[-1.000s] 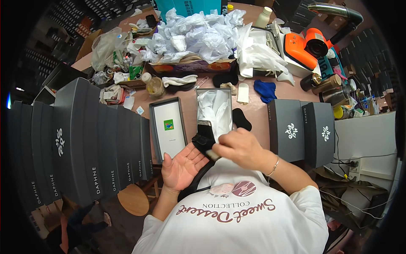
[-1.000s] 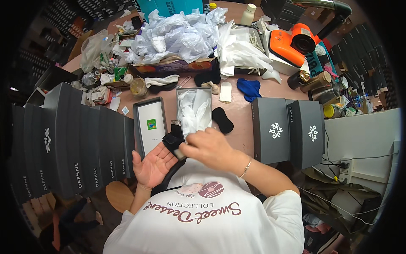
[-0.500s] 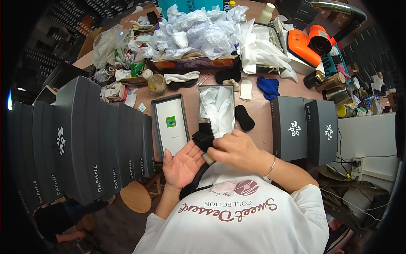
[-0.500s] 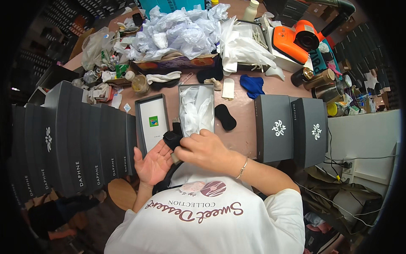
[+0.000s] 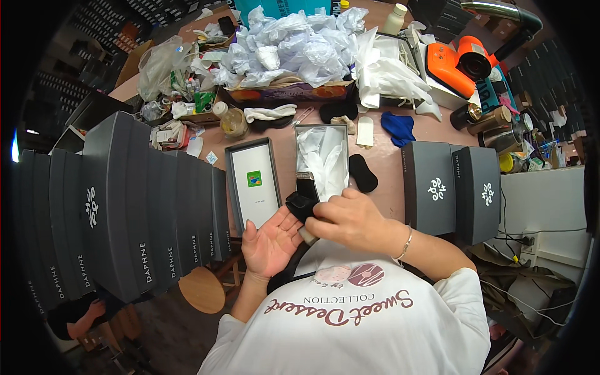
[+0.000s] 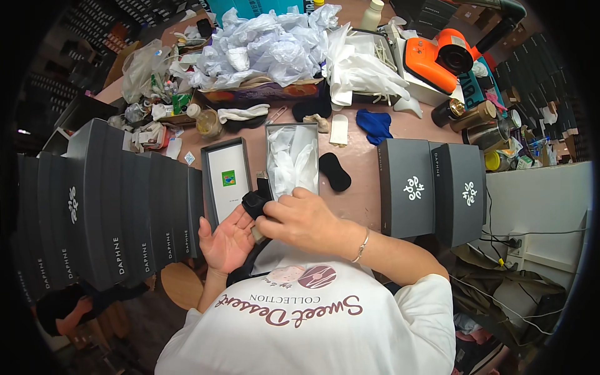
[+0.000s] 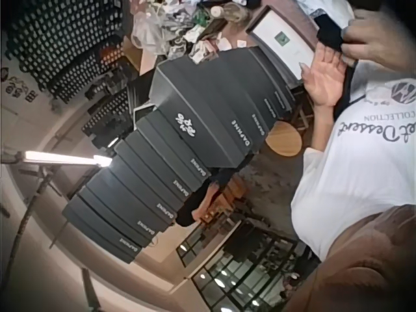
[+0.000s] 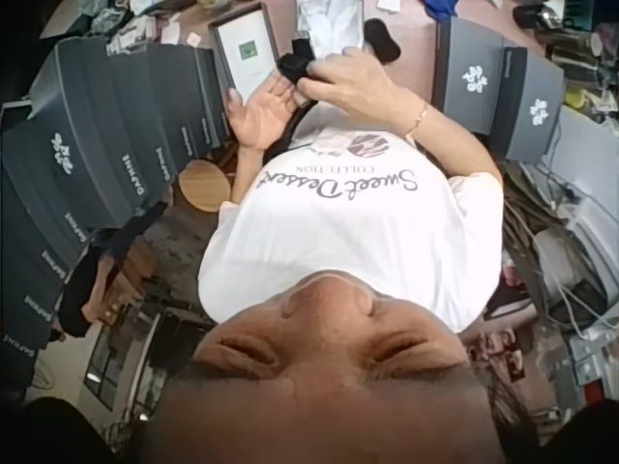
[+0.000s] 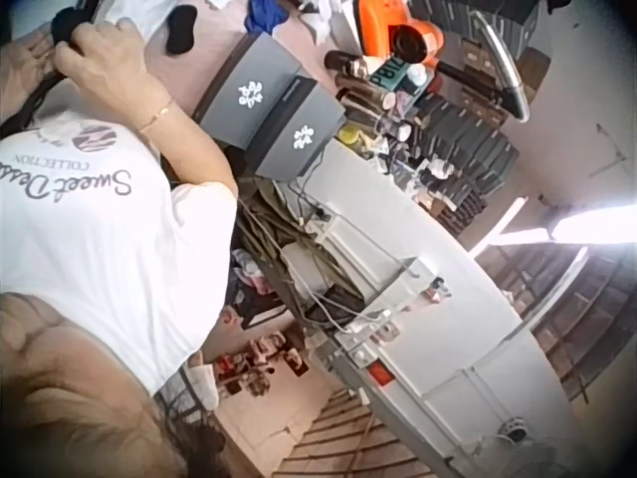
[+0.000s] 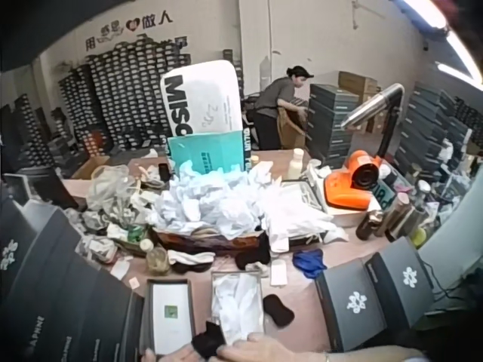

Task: Packing finished shoes into boxes with tissue paper and tags.

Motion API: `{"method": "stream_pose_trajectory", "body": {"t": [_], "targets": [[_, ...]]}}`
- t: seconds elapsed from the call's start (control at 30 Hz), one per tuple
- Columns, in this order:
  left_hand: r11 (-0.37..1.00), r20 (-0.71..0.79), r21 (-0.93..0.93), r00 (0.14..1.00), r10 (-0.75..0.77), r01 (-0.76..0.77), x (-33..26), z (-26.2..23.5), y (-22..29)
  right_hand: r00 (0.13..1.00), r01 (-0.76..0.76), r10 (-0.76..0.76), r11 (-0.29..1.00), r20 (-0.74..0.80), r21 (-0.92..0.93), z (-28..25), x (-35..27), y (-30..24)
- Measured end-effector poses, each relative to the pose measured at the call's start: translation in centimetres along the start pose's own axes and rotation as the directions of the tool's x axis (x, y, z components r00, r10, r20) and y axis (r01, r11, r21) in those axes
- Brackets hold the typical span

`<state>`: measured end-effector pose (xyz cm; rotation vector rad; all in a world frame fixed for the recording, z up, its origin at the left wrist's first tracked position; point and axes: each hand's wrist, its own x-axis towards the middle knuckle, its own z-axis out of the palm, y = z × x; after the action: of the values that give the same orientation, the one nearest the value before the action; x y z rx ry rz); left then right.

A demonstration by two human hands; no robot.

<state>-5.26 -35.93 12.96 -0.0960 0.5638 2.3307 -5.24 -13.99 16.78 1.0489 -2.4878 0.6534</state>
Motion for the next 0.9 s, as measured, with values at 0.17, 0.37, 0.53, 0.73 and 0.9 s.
{"method": "stream_pose_trajectory", "body": {"t": [0.17, 0.37, 0.53, 0.73, 0.9], "targets": [[1.0, -0.026, -0.024, 1.0, 0.0, 0.0, -0.3, -0.6, 0.1, 0.992, -0.104, 0.108, 0.991, 0.057, -0.08, -0.5, -0.8, 2.6], [1.0, -0.011, 0.023, 1.0, 0.007, -0.007, 0.0, 0.3, 0.1, 0.998, -0.055, 0.057, 0.995, 0.013, -0.082, -0.4, -0.1, 1.5], [1.0, -0.01, -0.014, 1.0, -0.011, 0.011, 0.1, 0.3, 0.2, 0.999, -0.041, 0.04, 0.998, -0.022, -0.057, -0.3, 0.1, 0.5], [0.999, -0.003, -0.019, 0.999, 0.04, -0.04, -0.7, -0.4, 0.2, 0.859, -0.511, 0.493, 0.835, 0.133, 0.204, -0.8, -2.2, 4.9], [0.986, -0.081, -0.124, 0.989, -0.121, 0.11, 0.2, -0.8, 1.0, 0.546, -0.283, 0.65, -0.451, 0.529, 0.846, 1.6, -3.1, 3.8]]}}
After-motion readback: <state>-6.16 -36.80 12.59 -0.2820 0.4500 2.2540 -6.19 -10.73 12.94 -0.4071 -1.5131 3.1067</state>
